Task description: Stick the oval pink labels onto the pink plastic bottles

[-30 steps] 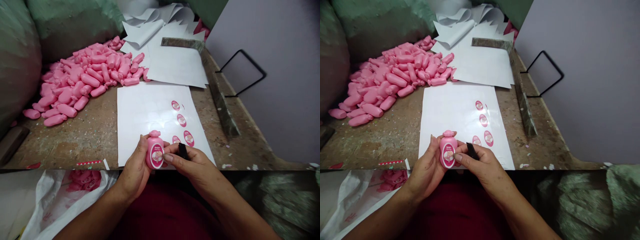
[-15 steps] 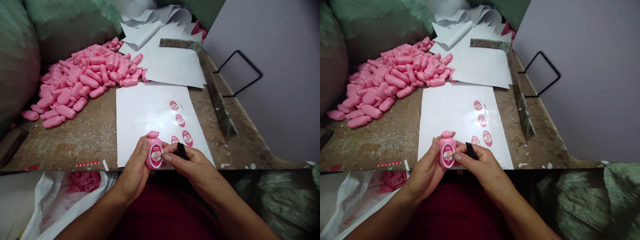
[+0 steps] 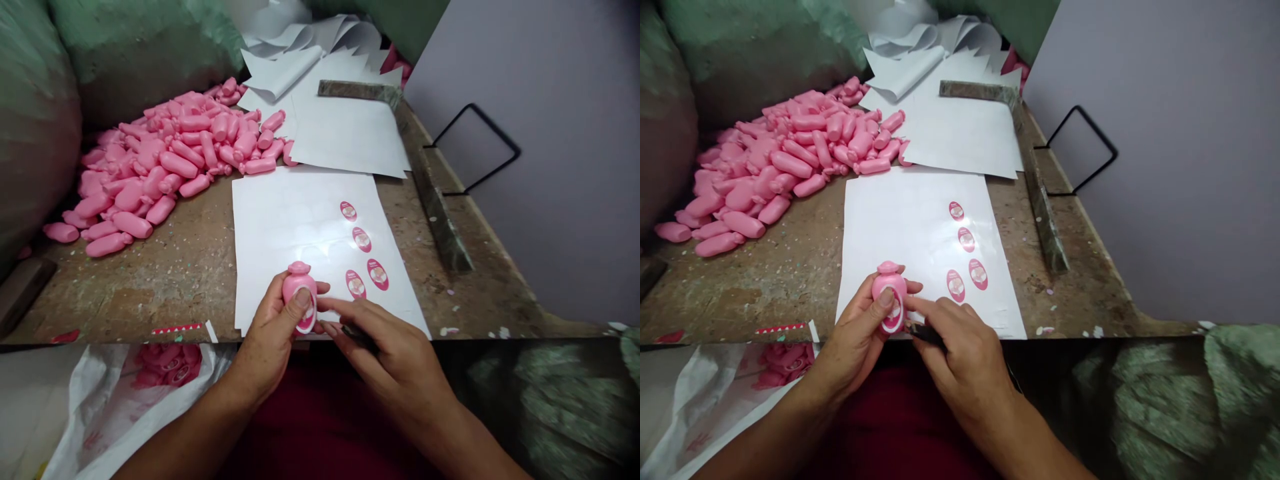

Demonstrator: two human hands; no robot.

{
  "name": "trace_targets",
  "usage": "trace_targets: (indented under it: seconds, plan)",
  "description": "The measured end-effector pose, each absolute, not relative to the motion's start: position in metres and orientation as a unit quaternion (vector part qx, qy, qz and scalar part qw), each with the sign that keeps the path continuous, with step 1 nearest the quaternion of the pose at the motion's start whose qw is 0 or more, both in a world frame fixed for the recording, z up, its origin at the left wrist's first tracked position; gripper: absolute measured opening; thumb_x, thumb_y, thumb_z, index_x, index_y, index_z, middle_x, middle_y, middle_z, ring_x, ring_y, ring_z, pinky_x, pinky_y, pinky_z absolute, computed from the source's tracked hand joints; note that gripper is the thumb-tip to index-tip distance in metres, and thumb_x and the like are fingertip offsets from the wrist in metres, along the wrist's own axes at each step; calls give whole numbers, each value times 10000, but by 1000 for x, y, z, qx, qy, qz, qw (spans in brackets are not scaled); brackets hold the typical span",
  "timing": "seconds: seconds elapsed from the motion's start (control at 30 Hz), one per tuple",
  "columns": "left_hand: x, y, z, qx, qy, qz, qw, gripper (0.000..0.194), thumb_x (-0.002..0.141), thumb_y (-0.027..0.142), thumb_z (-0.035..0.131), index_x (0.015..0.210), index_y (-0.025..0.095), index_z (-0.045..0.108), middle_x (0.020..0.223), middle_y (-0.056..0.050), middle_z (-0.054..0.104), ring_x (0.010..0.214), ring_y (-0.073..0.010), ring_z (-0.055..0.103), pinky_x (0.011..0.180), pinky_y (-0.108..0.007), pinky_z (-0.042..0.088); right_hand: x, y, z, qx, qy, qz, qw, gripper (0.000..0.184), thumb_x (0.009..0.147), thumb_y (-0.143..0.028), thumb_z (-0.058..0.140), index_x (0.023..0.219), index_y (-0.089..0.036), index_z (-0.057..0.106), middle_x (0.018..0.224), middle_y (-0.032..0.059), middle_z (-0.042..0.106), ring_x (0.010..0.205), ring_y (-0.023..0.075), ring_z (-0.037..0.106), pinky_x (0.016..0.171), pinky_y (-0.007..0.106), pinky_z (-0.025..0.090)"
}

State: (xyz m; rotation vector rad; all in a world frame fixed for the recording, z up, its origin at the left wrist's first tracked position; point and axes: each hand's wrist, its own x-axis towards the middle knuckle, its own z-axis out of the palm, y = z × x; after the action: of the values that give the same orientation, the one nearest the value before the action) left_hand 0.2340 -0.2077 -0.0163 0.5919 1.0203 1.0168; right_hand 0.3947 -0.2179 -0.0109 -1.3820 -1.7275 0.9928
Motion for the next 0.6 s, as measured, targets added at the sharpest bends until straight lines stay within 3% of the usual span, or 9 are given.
trace_targets:
  seconds: [0.1,0.17,0.27,0.4,0.5,0.6]
  plan:
    - [232,-206,-14,274,456,458,712,405,897,422,658,1213,194,545,1140,-110,674,899,-188,655,687,-269,515,401,-217,-8,-569,-646,362,358,340,882,-275,583,1190,-225,718,959,55,760,802,200,686,727,315,522]
    - [230,-206,-13,279,449,455,717,402,887,381,677,1218,194,545,1130,-105,667,881,-172,651,666,-247,510,403,-212,-6,-568,-613,411,363,281,888,-322,603,1120,-240,738,928,42,752,782,190,679,715,302,527]
    - [227,-208,-11,289,438,434,733,445,863,302,710,1260,228,523,1047,-54,659,797,-121,629,691,-230,507,400,-202,-2,-546,-565,493,373,203,881,-376,624,988,-252,744,859,25,722,759,180,655,696,290,522]
    - [226,-213,-10,300,424,400,755,523,811,189,742,1273,273,513,987,-3,617,823,-107,601,736,-220,518,391,-193,0,-560,-519,533,365,251,781,-417,719,957,-238,709,717,-6,606,682,164,573,598,268,475]
    - [226,-214,-11,304,413,380,770,561,793,125,729,1281,286,502,1031,3,602,847,-99,581,774,-228,533,386,-190,-1,-561,-505,556,347,293,663,-380,800,874,-229,664,675,-39,523,666,143,510,577,247,443]
    - [225,-212,-11,318,400,373,774,579,781,89,719,1278,284,494,1160,-19,592,884,-104,588,785,-235,543,383,-188,-3,-539,-481,599,345,291,675,-408,793,775,-217,598,713,-33,535,663,133,503,568,246,439]
